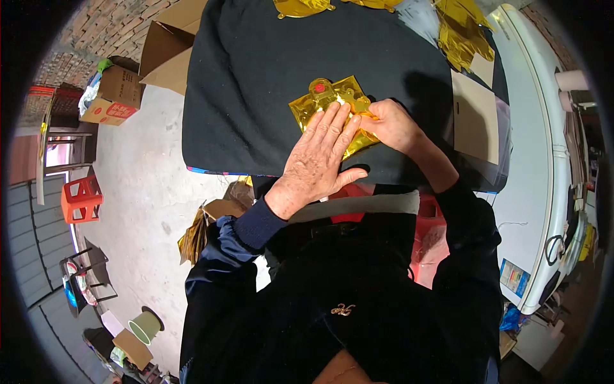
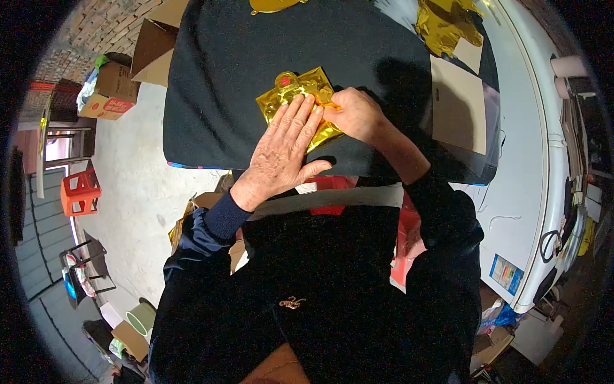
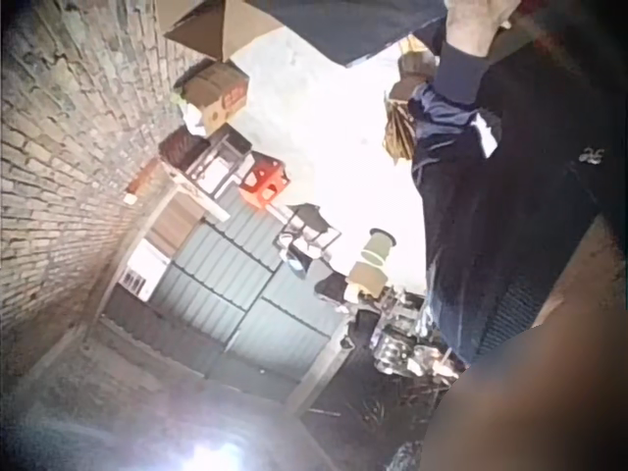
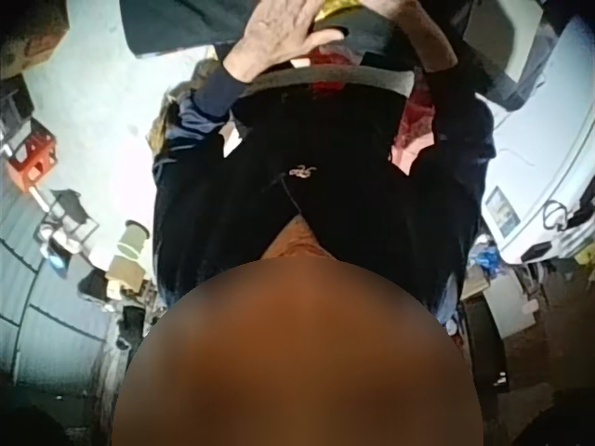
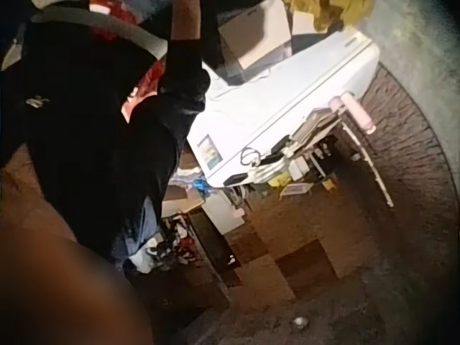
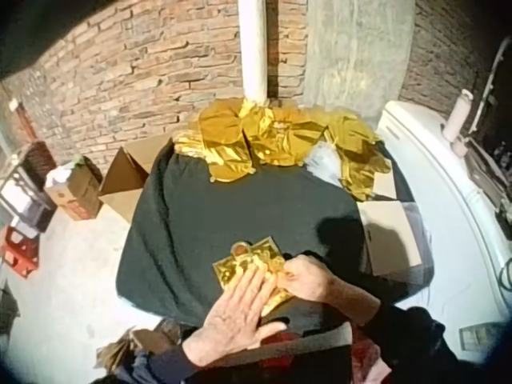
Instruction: Folding gold foil balloons and attaching them to cardboard packaging units.
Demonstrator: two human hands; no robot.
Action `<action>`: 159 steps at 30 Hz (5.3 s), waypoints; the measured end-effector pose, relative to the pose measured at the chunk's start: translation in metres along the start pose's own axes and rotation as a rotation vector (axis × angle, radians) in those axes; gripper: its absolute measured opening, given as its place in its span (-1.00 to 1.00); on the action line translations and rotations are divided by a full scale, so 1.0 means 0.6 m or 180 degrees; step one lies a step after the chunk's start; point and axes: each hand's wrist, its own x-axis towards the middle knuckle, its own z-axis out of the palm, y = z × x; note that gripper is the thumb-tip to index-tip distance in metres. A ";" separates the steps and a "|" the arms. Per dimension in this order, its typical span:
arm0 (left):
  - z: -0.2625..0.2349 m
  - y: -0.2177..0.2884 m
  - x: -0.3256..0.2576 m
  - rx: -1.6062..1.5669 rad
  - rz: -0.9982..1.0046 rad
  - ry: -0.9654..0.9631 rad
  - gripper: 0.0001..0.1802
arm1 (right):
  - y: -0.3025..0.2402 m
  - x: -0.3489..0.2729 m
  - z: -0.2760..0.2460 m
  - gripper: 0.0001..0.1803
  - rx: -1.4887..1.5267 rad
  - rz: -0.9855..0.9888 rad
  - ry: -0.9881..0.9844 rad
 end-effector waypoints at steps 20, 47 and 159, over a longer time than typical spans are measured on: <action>0.001 0.000 0.004 0.0021 -0.0053 -0.0202 0.03 | -0.034 -0.129 0.013 -0.86 -0.0816 -0.0811 0.1723; -0.006 0.004 0.006 0.0002 -0.0072 -0.0226 -0.15 | -0.054 -0.120 0.040 -0.47 -0.1914 -0.1813 0.2197; -0.054 -0.098 0.095 0.1029 -0.0534 -0.0543 -0.67 | -0.078 -0.127 0.080 -0.05 -0.2146 -0.0998 0.0692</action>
